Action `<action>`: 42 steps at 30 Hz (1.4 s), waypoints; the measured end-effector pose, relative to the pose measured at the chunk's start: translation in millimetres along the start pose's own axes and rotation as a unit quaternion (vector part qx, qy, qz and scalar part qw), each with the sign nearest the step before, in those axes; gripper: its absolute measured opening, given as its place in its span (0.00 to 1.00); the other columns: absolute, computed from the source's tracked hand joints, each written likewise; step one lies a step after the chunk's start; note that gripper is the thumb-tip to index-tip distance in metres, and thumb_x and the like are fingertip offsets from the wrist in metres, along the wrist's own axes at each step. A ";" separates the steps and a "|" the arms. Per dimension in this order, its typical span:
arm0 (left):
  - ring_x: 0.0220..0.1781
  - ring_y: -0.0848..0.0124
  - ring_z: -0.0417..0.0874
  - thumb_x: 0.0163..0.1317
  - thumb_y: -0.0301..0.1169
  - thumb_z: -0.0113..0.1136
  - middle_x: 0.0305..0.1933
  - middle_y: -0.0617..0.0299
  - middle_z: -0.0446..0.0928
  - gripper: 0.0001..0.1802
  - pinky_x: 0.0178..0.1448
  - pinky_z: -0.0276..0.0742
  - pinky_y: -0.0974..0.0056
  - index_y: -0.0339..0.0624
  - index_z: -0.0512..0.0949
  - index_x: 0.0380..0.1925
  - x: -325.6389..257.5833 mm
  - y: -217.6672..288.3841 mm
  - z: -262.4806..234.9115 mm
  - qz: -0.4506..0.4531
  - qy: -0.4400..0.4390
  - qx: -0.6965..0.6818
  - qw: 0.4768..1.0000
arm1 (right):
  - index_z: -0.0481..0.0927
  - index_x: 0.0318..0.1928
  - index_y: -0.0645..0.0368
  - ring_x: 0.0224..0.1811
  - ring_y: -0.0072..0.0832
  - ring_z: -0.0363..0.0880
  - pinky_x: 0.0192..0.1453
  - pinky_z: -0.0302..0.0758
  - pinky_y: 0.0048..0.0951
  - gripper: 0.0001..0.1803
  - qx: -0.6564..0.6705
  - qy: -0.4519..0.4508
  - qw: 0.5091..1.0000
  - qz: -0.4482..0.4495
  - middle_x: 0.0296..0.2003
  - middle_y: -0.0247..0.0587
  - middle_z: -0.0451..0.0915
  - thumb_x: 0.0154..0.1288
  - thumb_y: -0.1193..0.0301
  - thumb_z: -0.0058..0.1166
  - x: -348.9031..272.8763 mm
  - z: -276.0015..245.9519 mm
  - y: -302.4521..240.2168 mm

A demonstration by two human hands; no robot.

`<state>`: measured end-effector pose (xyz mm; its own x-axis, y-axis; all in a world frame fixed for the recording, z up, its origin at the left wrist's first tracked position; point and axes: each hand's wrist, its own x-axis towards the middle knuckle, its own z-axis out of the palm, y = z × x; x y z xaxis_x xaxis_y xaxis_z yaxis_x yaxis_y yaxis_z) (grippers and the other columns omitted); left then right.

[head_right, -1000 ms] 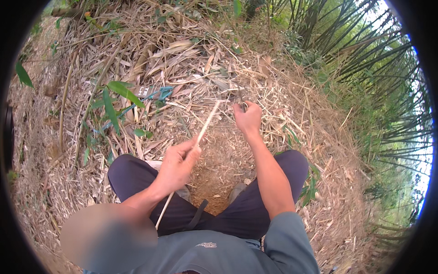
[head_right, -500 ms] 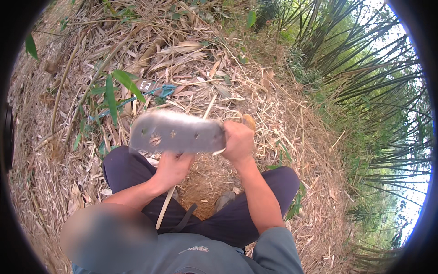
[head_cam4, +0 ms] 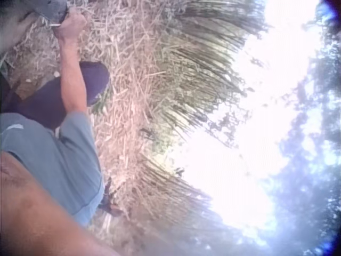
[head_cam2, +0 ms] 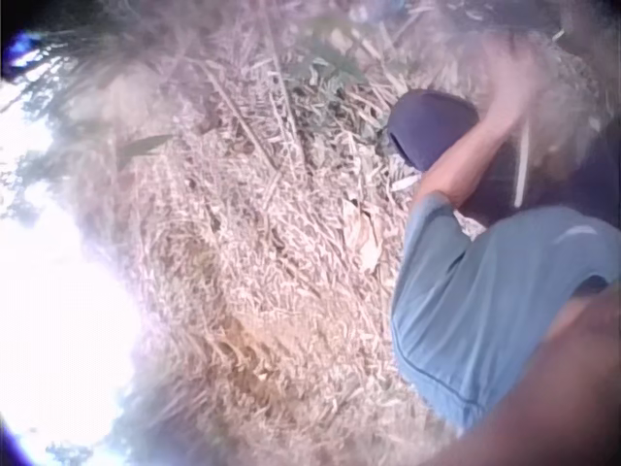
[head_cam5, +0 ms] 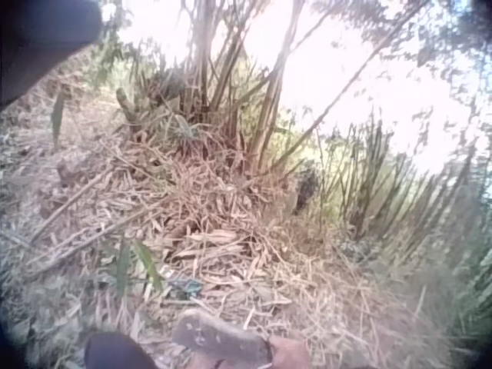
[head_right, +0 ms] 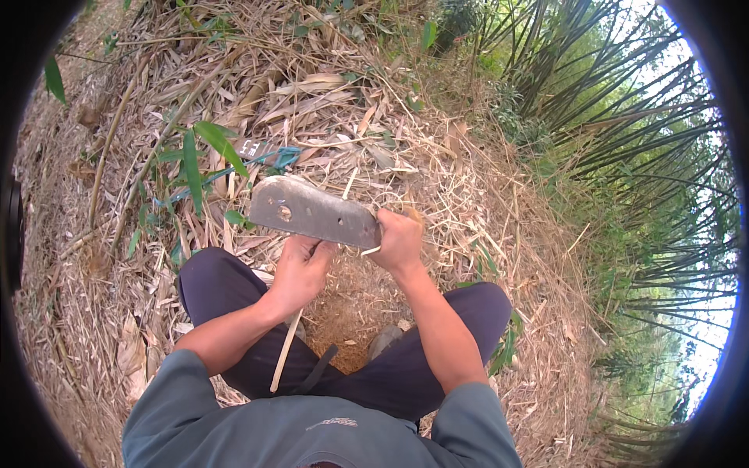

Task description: The person sits on the ground in a bamboo grove and uses a large knife to shave the outer layer off a long bamboo stick. They repeatedly scrape the stick to smooth it and then cut it into smaller pieces.

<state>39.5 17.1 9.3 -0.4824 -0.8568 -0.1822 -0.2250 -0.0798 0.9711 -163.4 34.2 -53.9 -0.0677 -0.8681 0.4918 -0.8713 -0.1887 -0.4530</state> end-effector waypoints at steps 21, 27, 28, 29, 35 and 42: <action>0.24 0.77 0.65 0.73 0.29 0.50 0.18 0.60 0.65 0.12 0.30 0.64 0.63 0.28 0.77 0.43 -3.4 6.2 10.5 0.027 -0.041 -0.043 0.998 | 0.80 0.27 0.60 0.22 0.45 0.82 0.30 0.75 0.39 0.13 0.011 -0.001 1.000 -0.002 0.18 0.49 0.78 0.49 0.66 0.69 0.2 -9.8 9.9; 0.18 0.85 0.61 0.77 0.31 0.49 0.16 0.75 0.61 0.16 0.21 0.57 0.70 0.33 0.79 0.55 -7.6 -10.1 7.3 -0.044 -0.070 -0.086 0.993 | 0.77 0.25 0.63 0.18 0.38 0.75 0.25 0.68 0.34 0.10 0.091 -0.027 0.984 0.151 0.16 0.46 0.73 0.50 0.72 0.65 6.9 9.3 8.1; 0.14 0.83 0.62 0.76 0.31 0.49 0.15 0.74 0.63 0.17 0.18 0.57 0.69 0.33 0.78 0.57 -3.1 -3.8 3.5 -0.088 -0.086 -0.130 0.984 | 0.75 0.25 0.64 0.17 0.35 0.72 0.24 0.66 0.34 0.10 0.101 -0.015 0.989 0.109 0.15 0.45 0.71 0.51 0.72 0.63 2.1 7.4 3.8; 0.13 0.82 0.62 0.77 0.31 0.49 0.15 0.73 0.64 0.18 0.17 0.57 0.69 0.33 0.77 0.59 -4.0 -7.8 1.8 -0.090 -0.070 -0.125 0.986 | 0.74 0.24 0.65 0.15 0.32 0.70 0.24 0.64 0.33 0.10 0.119 -0.006 0.991 0.063 0.14 0.45 0.69 0.52 0.73 0.62 0.2 6.8 -5.1; 0.11 0.81 0.60 0.76 0.32 0.49 0.15 0.71 0.62 0.11 0.15 0.55 0.70 0.37 0.76 0.39 -2.0 -17.7 -6.2 -0.126 -0.085 -0.258 0.954 | 0.81 0.26 0.60 0.17 0.39 0.79 0.24 0.71 0.34 0.08 0.024 -0.085 0.985 0.149 0.16 0.47 0.77 0.53 0.69 0.63 -2.8 11.1 10.1; 0.11 0.82 0.59 0.77 0.32 0.49 0.15 0.73 0.63 0.15 0.16 0.54 0.70 0.35 0.76 0.56 -3.6 -20.4 -12.3 -0.144 -0.071 -0.197 0.967 | 0.81 0.25 0.59 0.17 0.35 0.80 0.26 0.73 0.36 0.07 0.028 -0.066 0.995 0.068 0.16 0.44 0.78 0.51 0.70 0.64 -5.1 16.9 3.0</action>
<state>56.2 15.6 -7.9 -0.5655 -0.6933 -0.4468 -0.0409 -0.5174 0.8547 -157.4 30.3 -70.4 -0.1147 -0.9393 0.3235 -0.8299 -0.0883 -0.5508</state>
